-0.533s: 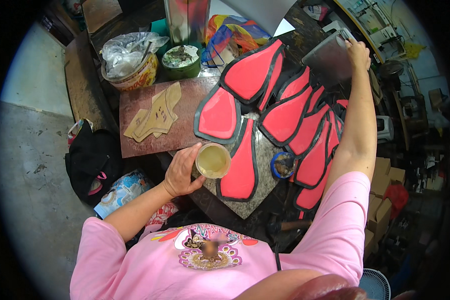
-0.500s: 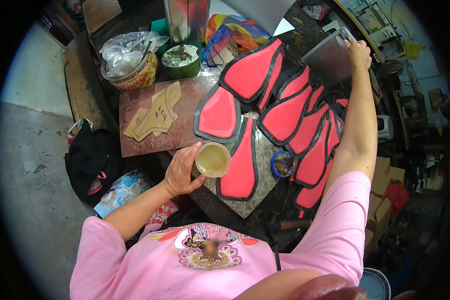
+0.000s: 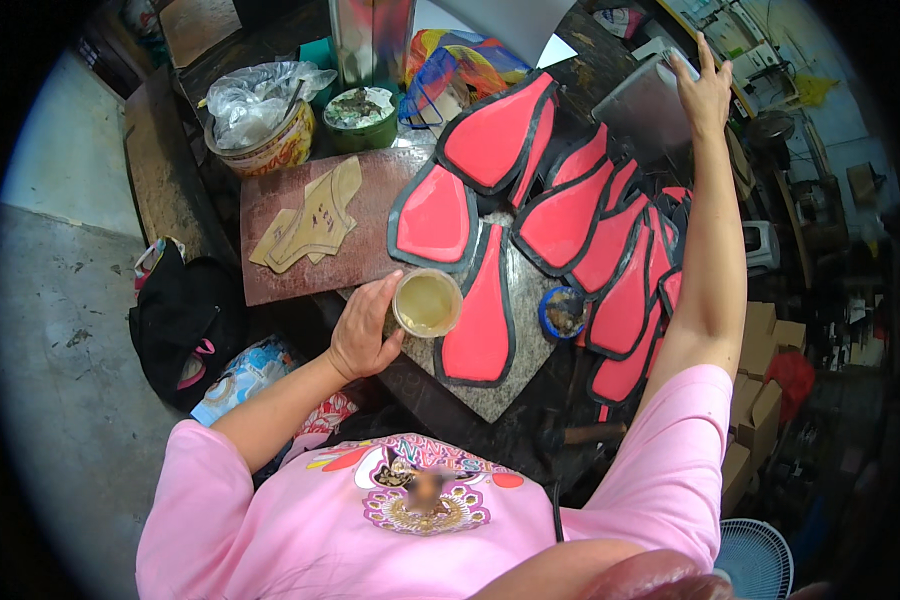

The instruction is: The person rubs pink shoe insoles with a small abrasive pad on a workbench. They handle the insoles one at a time, flipping them over and rubbing the surface repeatedly. The person also briefly picks up a small container and rubs their fingers together.

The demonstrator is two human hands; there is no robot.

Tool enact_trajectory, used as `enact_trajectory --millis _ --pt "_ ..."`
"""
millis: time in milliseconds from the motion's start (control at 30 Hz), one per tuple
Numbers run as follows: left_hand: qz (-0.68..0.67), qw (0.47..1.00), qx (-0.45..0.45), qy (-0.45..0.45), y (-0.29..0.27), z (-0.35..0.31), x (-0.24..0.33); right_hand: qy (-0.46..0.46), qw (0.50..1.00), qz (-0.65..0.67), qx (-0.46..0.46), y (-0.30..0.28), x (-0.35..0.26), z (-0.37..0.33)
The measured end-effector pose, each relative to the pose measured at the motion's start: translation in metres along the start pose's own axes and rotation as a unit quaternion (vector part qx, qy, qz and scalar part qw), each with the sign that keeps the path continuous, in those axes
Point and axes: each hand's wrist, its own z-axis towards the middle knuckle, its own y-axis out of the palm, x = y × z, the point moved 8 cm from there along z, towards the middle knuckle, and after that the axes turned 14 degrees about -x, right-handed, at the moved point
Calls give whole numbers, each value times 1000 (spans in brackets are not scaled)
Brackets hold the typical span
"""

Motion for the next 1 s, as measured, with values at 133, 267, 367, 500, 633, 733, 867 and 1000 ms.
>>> enact_trajectory --millis 133,267,367,500,633,733,867,1000 --pt "-4 1000 16 12 -1 -2 1 -87 972 210 -66 -48 -44 -35" --pt "-21 998 46 30 -2 -4 0 -108 920 362 -107 -124 -90 -118" --pt "-35 996 69 38 -2 -6 -3 -97 904 393 -137 -175 -128 -192" --pt "-32 995 83 42 3 -7 -7 -122 922 361 -65 -227 -187 -283" --pt "-20 994 94 51 5 -6 -7 -193 896 401 4 -269 -228 -340" --pt "-24 993 102 54 6 -5 -7 -195 878 434 57 -298 -233 -374" --pt "-32 992 109 56 5 -4 -10 -206 838 490 122 -322 -236 -402" --pt "-44 991 114 51 6 -5 -13 -217 801 540 142 -330 -240 -414"
